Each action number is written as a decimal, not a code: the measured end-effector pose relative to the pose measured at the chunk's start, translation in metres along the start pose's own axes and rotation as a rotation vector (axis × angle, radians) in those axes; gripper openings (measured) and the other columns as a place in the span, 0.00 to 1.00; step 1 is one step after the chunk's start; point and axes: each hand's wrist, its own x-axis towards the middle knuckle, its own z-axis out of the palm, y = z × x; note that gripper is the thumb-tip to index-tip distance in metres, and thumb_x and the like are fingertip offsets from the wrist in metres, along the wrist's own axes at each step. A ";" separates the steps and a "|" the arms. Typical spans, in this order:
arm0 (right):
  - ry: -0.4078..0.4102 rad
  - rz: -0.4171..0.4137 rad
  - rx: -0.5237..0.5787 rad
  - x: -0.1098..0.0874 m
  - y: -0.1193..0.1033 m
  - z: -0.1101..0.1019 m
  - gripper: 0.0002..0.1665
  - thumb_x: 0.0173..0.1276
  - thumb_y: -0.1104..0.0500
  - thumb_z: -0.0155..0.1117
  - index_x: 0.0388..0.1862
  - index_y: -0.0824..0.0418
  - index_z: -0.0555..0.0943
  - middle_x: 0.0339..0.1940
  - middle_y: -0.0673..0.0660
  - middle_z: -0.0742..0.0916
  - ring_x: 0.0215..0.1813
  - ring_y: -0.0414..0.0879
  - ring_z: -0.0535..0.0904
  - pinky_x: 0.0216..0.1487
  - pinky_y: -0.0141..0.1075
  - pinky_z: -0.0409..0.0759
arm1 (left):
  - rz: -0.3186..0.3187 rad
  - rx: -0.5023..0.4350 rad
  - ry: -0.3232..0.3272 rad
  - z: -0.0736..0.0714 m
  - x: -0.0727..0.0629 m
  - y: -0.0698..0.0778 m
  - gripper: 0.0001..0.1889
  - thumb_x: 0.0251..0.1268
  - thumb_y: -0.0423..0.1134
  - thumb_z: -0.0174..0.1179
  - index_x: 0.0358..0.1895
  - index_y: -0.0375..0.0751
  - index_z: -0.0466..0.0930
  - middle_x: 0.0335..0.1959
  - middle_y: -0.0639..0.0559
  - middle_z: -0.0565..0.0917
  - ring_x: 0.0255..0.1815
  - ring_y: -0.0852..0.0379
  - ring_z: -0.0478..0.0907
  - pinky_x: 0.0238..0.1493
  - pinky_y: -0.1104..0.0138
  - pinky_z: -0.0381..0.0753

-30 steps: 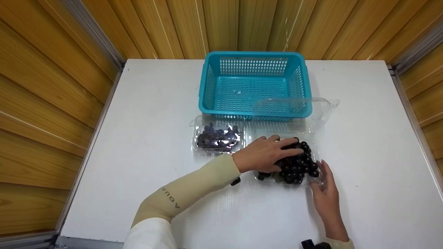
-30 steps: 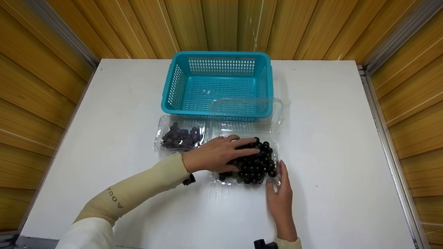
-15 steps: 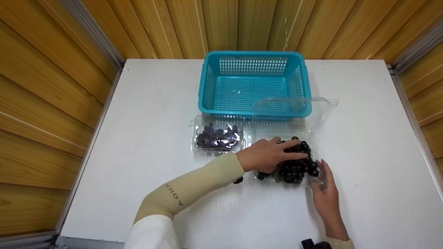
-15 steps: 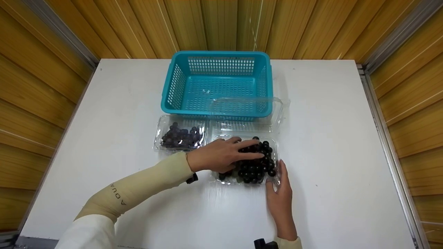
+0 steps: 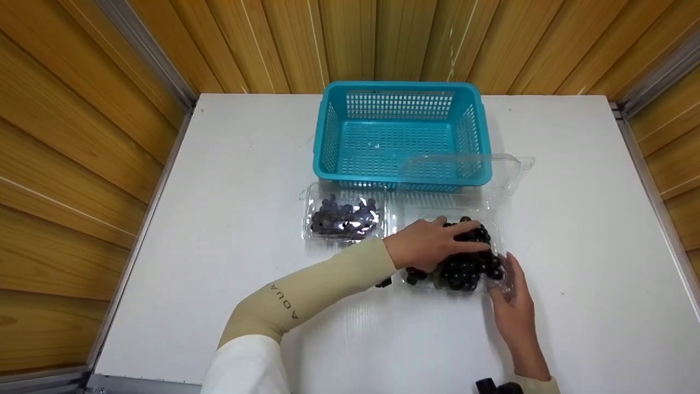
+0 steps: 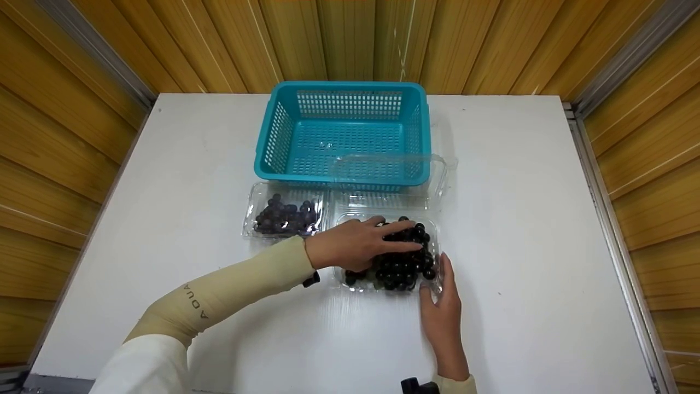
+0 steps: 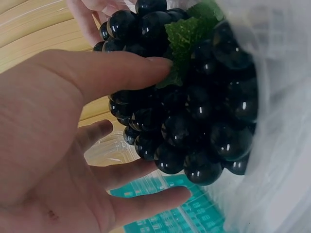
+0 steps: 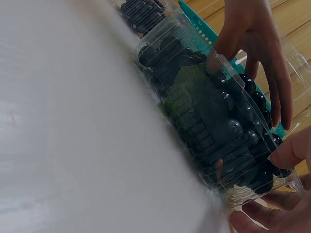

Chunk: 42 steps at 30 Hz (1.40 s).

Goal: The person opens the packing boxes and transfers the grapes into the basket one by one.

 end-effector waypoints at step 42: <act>-0.011 0.005 0.044 0.002 0.003 0.001 0.45 0.73 0.68 0.46 0.80 0.48 0.39 0.81 0.56 0.52 0.81 0.55 0.45 0.75 0.55 0.53 | -0.044 0.020 -0.121 0.009 0.033 0.009 0.44 0.67 0.38 0.57 0.75 0.78 0.39 0.73 0.56 0.53 0.53 0.53 0.74 0.25 0.70 0.79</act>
